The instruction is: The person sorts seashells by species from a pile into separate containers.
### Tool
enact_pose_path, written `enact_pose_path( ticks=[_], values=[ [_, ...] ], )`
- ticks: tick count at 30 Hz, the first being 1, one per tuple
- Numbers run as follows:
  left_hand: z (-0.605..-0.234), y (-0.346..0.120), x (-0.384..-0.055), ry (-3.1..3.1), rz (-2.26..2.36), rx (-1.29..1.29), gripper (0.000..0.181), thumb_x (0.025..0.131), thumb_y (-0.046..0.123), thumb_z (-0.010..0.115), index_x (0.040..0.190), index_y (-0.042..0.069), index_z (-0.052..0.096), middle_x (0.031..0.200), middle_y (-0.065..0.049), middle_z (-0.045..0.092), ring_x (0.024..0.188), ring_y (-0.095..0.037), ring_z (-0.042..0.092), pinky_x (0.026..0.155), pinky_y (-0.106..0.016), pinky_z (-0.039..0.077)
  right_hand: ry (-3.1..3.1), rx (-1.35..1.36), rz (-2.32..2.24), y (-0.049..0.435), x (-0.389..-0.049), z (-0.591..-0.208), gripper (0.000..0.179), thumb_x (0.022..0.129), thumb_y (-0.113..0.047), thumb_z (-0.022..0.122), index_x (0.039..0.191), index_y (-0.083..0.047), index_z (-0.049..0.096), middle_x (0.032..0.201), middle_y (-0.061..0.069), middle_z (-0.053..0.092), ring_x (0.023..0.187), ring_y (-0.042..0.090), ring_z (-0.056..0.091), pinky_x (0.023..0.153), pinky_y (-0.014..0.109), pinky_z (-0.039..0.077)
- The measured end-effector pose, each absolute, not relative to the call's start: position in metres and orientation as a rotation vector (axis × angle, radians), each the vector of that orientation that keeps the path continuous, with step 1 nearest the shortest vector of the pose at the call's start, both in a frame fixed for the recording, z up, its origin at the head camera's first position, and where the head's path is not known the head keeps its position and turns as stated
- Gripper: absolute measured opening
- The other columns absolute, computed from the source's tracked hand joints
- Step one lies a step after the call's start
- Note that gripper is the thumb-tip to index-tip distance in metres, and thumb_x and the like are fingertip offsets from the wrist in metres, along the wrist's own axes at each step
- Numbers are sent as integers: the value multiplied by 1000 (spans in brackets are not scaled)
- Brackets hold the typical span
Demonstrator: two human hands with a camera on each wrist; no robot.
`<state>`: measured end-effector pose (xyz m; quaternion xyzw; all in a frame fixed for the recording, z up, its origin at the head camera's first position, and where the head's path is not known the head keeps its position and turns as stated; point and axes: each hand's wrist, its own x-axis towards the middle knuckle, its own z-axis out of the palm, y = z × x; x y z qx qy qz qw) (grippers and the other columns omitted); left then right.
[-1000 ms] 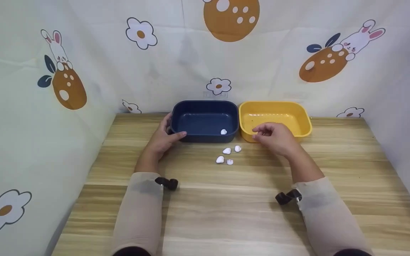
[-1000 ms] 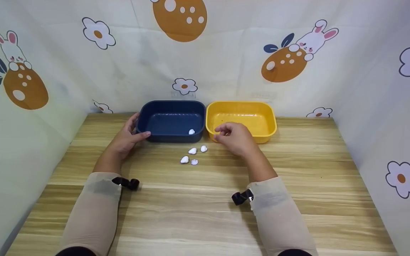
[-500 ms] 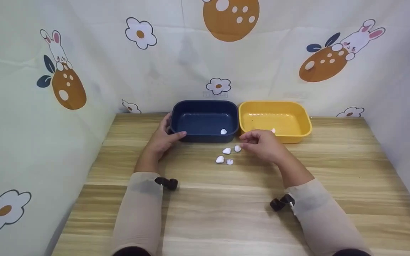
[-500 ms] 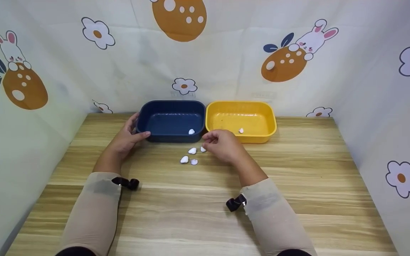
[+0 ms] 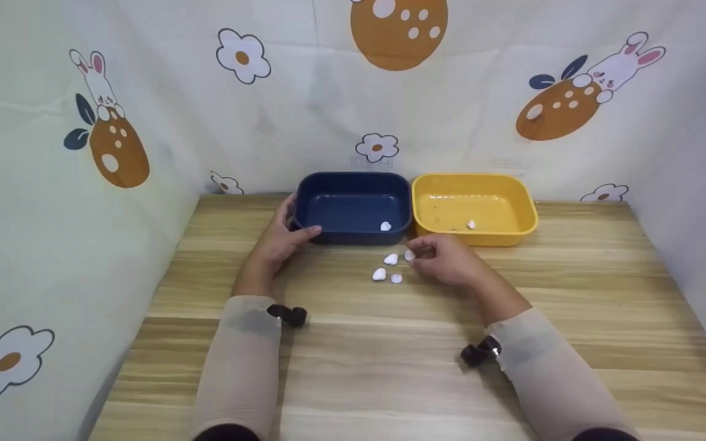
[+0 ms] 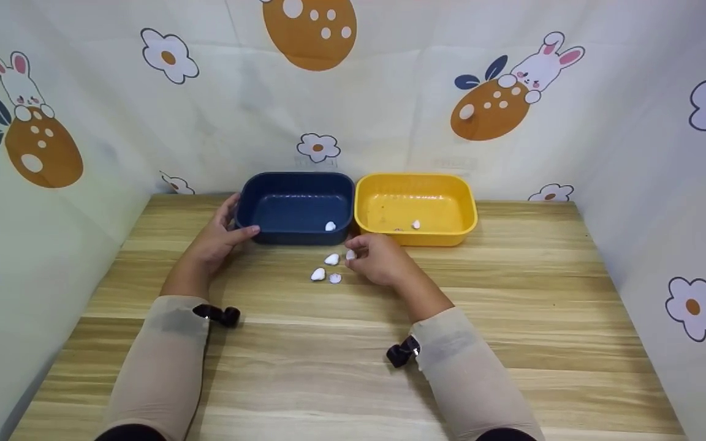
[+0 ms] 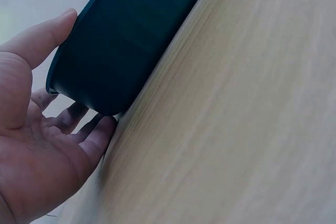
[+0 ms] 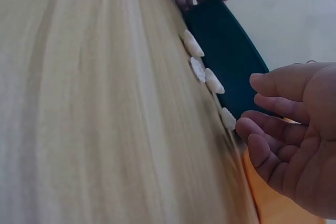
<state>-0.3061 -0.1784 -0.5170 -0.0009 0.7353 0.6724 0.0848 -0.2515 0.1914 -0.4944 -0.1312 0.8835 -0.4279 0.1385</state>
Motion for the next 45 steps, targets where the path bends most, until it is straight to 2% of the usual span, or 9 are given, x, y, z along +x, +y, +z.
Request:
enact_pose_path(
  ticks=[9, 17, 20, 26, 30, 39, 45],
  values=[
    [-516, -178, -306, 2206, 2002, -4, 106, 91, 15, 85, 173, 24, 18, 180, -9, 21, 168, -29, 17, 136, -42, 23, 2582, -412, -1182, 193, -255, -505, 46, 96, -14, 76, 140, -3, 69, 131, 14, 74, 110, 24, 66, 97, 37, 54],
    [-516, -178, -307, 2212, 1999, -13, 104, 90, 14, 85, 172, 25, 22, 179, -8, 23, 168, -28, 19, 135, -42, 25, 2632, -471, -1111, 191, -255, -508, 41, 92, -12, 78, 133, -6, 74, 134, 14, 72, 125, 30, 63, 115, 51, 49],
    [-516, -178, -307, 2213, 1999, -11, 105, 90, 14, 86, 172, 25, 22, 179, -8, 23, 168, -28, 19, 136, -43, 24, 2654, -496, -1075, 190, -255, -510, 36, 91, -12, 78, 127, -9, 77, 126, 13, 73, 119, 29, 64, 111, 49, 50],
    [-516, -178, -307, 2223, 1991, -6, 106, 89, 17, 87, 172, 25, 21, 178, -9, 25, 168, -29, 19, 135, -43, 24, 2687, -512, -1024, 188, -254, -510, 22, 90, -10, 78, 113, -11, 81, 104, 5, 76, 100, 20, 65, 94, 38, 53],
    [-516, -178, -306, 2213, 1996, -4, 105, 90, 15, 86, 172, 26, 21, 178, -9, 25, 168, -30, 19, 135, -44, 25, 2695, -513, -1013, 185, -254, -509, 19, 91, -9, 78, 109, -12, 82, 97, 1, 77, 94, 17, 65, 91, 35, 54],
    [-515, -178, -306, 2245, 1960, -22, 105, 90, 18, 87, 172, 29, 22, 178, -8, 25, 168, -30, 17, 136, -45, 21, 2587, -413, -1192, 184, -251, -486, 20, 91, -8, 78, 110, -12, 81, 95, 3, 72, 89, 17, 63, 79, 30, 54],
    [-515, -179, -306, 2244, 1956, -24, 105, 90, 19, 87, 172, 30, 22, 179, -7, 24, 168, -30, 16, 137, -45, 20, 2591, -332, -1307, 181, -255, -468, 24, 94, -10, 77, 118, -10, 79, 101, 7, 73, 92, 20, 65, 81, 28, 55]
  ],
)
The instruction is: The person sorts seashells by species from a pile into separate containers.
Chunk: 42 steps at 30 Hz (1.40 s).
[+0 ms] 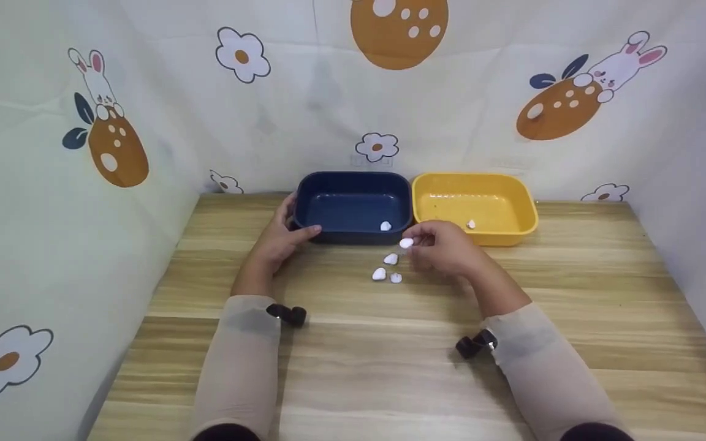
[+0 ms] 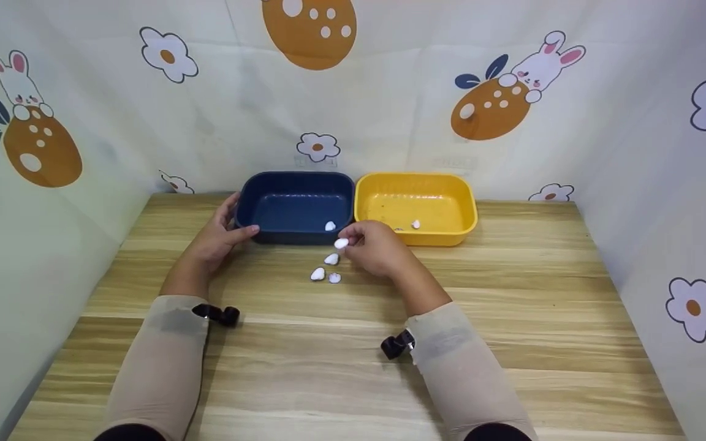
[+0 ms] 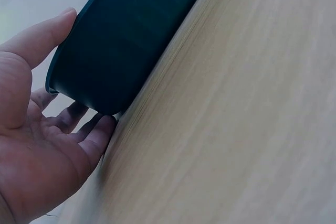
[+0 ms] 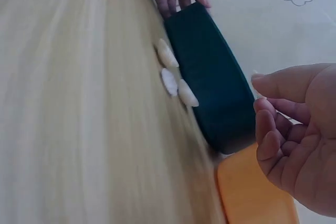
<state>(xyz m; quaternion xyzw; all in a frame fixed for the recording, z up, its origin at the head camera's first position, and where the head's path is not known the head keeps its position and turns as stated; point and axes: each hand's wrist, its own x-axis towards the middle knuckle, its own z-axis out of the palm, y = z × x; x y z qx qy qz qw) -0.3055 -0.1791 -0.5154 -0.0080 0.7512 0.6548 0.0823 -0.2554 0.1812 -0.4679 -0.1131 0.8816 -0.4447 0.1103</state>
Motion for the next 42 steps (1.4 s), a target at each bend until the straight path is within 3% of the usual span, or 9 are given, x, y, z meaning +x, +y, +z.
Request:
enact_pose_path(
  ticks=[14, 24, 33, 42],
  values=[
    [-516, -182, -305, 2217, 1986, -11, 107, 90, 17, 86, 173, 28, 18, 179, -9, 23, 168, -30, 20, 134, -44, 27, 2593, -291, -1430, 153, -273, -459, 27, 97, -12, 77, 123, -8, 76, 105, 8, 72, 94, 19, 62, 80, 24, 52],
    [-515, -183, -305, 2208, 1984, -13, 108, 90, 18, 87, 172, 29, 19, 179, -10, 23, 168, -31, 19, 133, -46, 31, 2545, -216, -1533, 134, -279, -457, 24, 97, -15, 78, 121, -12, 77, 108, 6, 73, 100, 20, 65, 87, 27, 56],
    [-517, -182, -306, 2214, 1992, -35, 107, 88, 17, 89, 171, 30, 22, 178, -10, 26, 167, -32, 22, 131, -46, 34, 2576, -166, -1597, 134, -281, -457, 30, 98, -13, 76, 128, -11, 75, 108, 7, 71, 97, 20, 63, 82, 24, 55],
    [-516, -179, -304, 2223, 1987, -24, 106, 88, 19, 89, 171, 28, 23, 176, -8, 29, 167, -31, 21, 135, -45, 26, 2609, -192, -1623, 138, -282, -461, 35, 99, -16, 76, 133, -11, 74, 111, 8, 72, 95, 19, 63, 80, 22, 54]
  ],
)
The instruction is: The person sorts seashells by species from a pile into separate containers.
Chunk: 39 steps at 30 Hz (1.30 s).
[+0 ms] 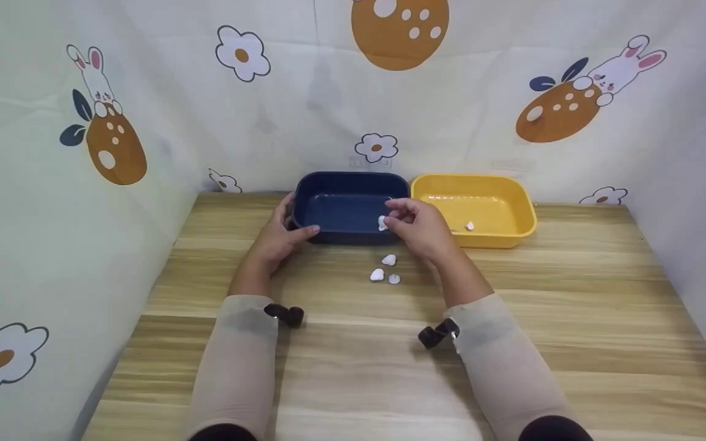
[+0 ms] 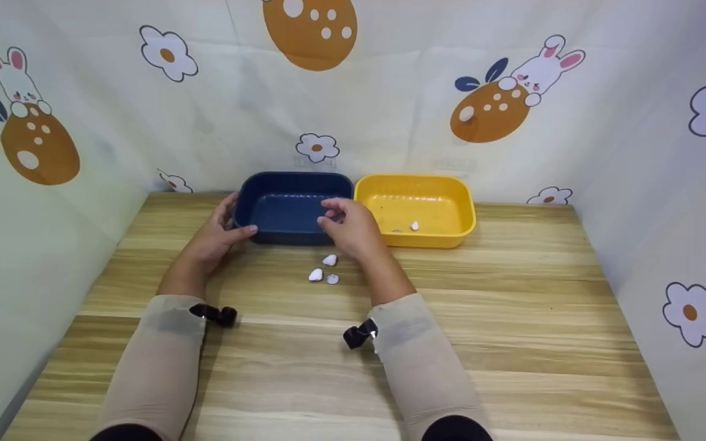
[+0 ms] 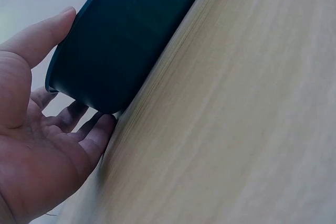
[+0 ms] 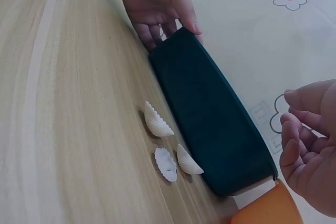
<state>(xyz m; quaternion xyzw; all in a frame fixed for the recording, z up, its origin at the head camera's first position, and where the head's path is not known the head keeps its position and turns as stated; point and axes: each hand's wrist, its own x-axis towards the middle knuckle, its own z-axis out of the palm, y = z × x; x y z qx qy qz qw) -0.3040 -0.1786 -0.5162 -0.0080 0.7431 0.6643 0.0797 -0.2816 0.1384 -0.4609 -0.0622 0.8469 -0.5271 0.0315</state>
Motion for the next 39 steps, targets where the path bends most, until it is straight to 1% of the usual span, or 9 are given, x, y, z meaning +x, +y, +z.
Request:
enact_pose_path(
  ticks=[4, 8, 11, 17, 19, 24, 28, 32, 39],
  values=[
    [-517, -178, -305, 2230, 1981, -12, 107, 88, 20, 89, 172, 27, 23, 177, -8, 28, 168, -30, 18, 135, -44, 23, 2600, -223, -1615, 139, -279, -461, 32, 99, -14, 76, 131, -10, 75, 108, 7, 72, 93, 19, 63, 78, 21, 53],
    [-517, -179, -305, 2224, 1989, -12, 107, 88, 19, 88, 172, 27, 22, 177, -9, 27, 168, -31, 18, 135, -45, 25, 2586, -219, -1569, 139, -274, -462, 30, 99, -18, 77, 129, -15, 75, 109, 6, 72, 97, 21, 64, 85, 27, 55],
    [-517, -180, -305, 2223, 1994, -11, 106, 89, 18, 87, 172, 27, 22, 177, -9, 26, 168, -31, 17, 136, -45, 23, 2592, -263, -1528, 138, -271, -464, 30, 99, -20, 77, 128, -13, 75, 109, 6, 73, 97, 21, 64, 86, 29, 55],
    [-518, -180, -306, 2246, 1979, -21, 106, 88, 21, 89, 171, 27, 24, 176, -9, 29, 167, -30, 19, 136, -45, 21, 2591, -382, -1451, 139, -264, -468, 30, 99, -19, 77, 127, -11, 76, 105, 5, 74, 89, 16, 63, 78, 25, 52],
    [-517, -180, -306, 2244, 1979, -24, 106, 89, 20, 88, 172, 28, 23, 177, -9, 27, 168, -30, 18, 137, -46, 19, 2573, -398, -1442, 140, -263, -469, 31, 98, -19, 78, 128, -10, 75, 104, 5, 73, 88, 16, 62, 77, 24, 51],
    [-517, -179, -306, 2235, 1976, -25, 105, 90, 19, 87, 172, 28, 22, 179, -8, 24, 169, -30, 15, 137, -45, 17, 2537, -422, -1410, 141, -260, -473, 36, 98, -19, 79, 130, -6, 73, 104, 6, 73, 89, 17, 62, 78, 25, 52],
    [-518, -178, -306, 2231, 1982, -16, 105, 89, 20, 88, 171, 28, 24, 178, -8, 27, 168, -30, 19, 136, -44, 22, 2534, -426, -1377, 146, -256, -475, 35, 97, -18, 79, 129, -5, 74, 104, 6, 73, 90, 17, 64, 81, 25, 53],
    [-519, -178, -306, 2217, 2008, -10, 104, 89, 15, 87, 171, 26, 23, 177, -8, 29, 167, -29, 21, 135, -43, 26, 2527, -441, -1354, 153, -251, -477, 34, 95, -17, 79, 126, -4, 75, 103, 6, 73, 90, 17, 63, 80, 26, 53],
    [-519, -178, -306, 2211, 2020, 9, 104, 91, 12, 85, 172, 24, 21, 177, -9, 28, 168, -28, 18, 137, -41, 20, 2529, -506, -1269, 165, -245, -480, 28, 93, -10, 80, 120, -3, 77, 99, 6, 74, 87, 17, 65, 75, 25, 55]
  ],
)
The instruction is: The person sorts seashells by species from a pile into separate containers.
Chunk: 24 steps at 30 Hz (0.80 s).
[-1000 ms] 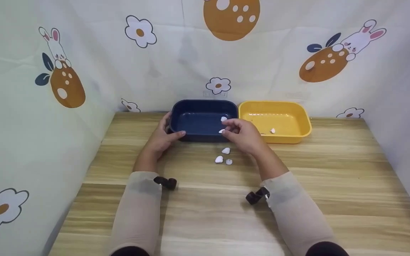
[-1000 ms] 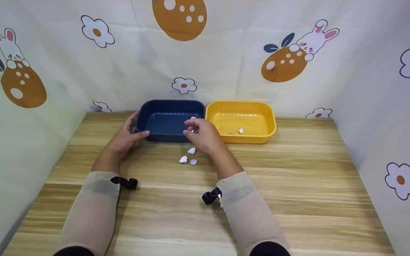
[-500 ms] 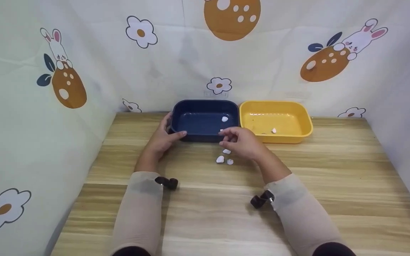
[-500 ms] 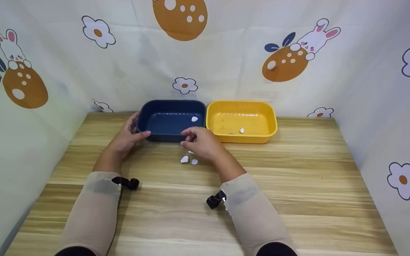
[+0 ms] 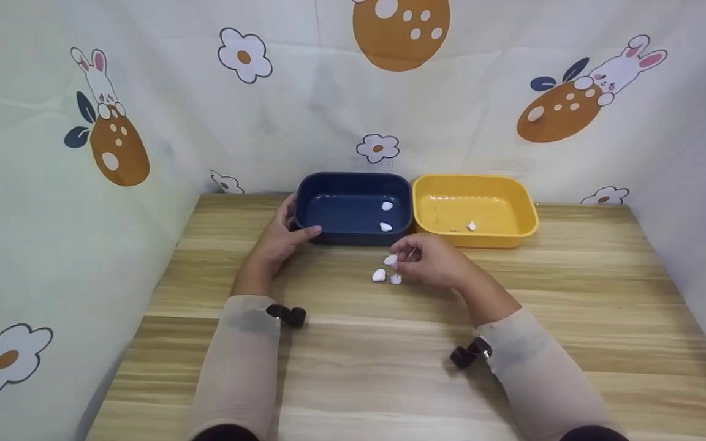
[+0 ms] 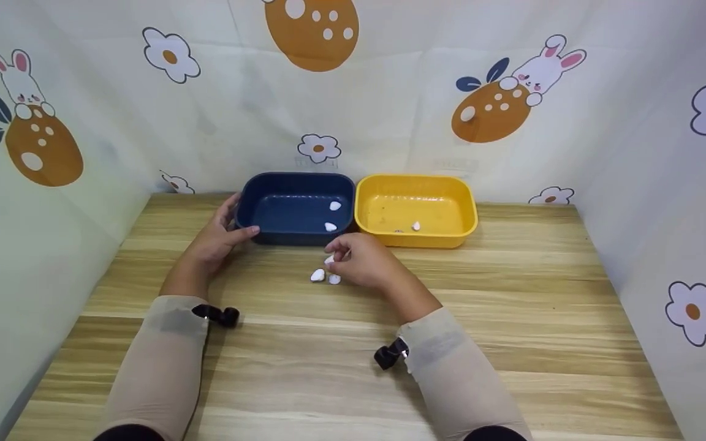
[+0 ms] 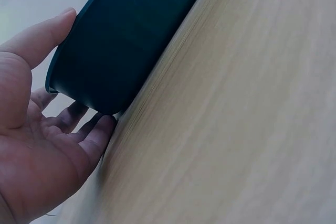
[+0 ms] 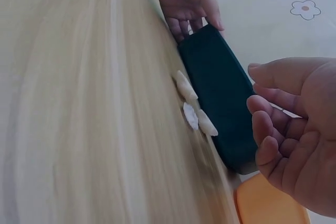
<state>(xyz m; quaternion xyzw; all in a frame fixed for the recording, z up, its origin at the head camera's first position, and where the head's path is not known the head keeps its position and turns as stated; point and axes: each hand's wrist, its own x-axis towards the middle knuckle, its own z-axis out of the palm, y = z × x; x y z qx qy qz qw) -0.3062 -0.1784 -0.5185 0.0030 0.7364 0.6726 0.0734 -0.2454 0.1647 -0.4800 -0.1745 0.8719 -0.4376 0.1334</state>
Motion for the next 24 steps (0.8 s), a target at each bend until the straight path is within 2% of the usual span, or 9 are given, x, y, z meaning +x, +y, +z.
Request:
enact_pose_path(
  ticks=[8, 15, 19, 24],
  values=[
    [-520, -179, -307, 2233, 2005, 8, 104, 89, 14, 87, 172, 25, 23, 177, -10, 28, 168, -29, 19, 137, -42, 19, 2509, -583, -1164, 169, -245, -484, 30, 88, -13, 87, 116, -8, 79, 100, 3, 77, 91, 15, 69, 83, 28, 58],
    [-520, -179, -307, 2235, 2005, -2, 106, 88, 16, 88, 172, 25, 23, 176, -11, 30, 167, -30, 21, 136, -42, 21, 2516, -585, -1096, 170, -247, -491, 25, 88, -16, 86, 112, -14, 80, 97, -3, 76, 91, 14, 68, 86, 33, 58],
    [-519, -179, -306, 2231, 2003, -1, 105, 89, 16, 88, 172, 26, 23, 176, -10, 29, 167, -30, 20, 136, -43, 24, 2534, -596, -1040, 169, -247, -497, 21, 88, -18, 86, 108, -17, 80, 94, -5, 74, 89, 12, 66, 86, 33, 56],
    [-517, -179, -305, 2205, 2007, -2, 104, 90, 15, 86, 171, 28, 23, 177, -8, 27, 168, -29, 17, 134, -44, 26, 2547, -638, -1011, 168, -248, -503, 22, 84, -18, 89, 105, -15, 80, 91, -5, 74, 86, 9, 64, 82, 28, 54]
  ],
)
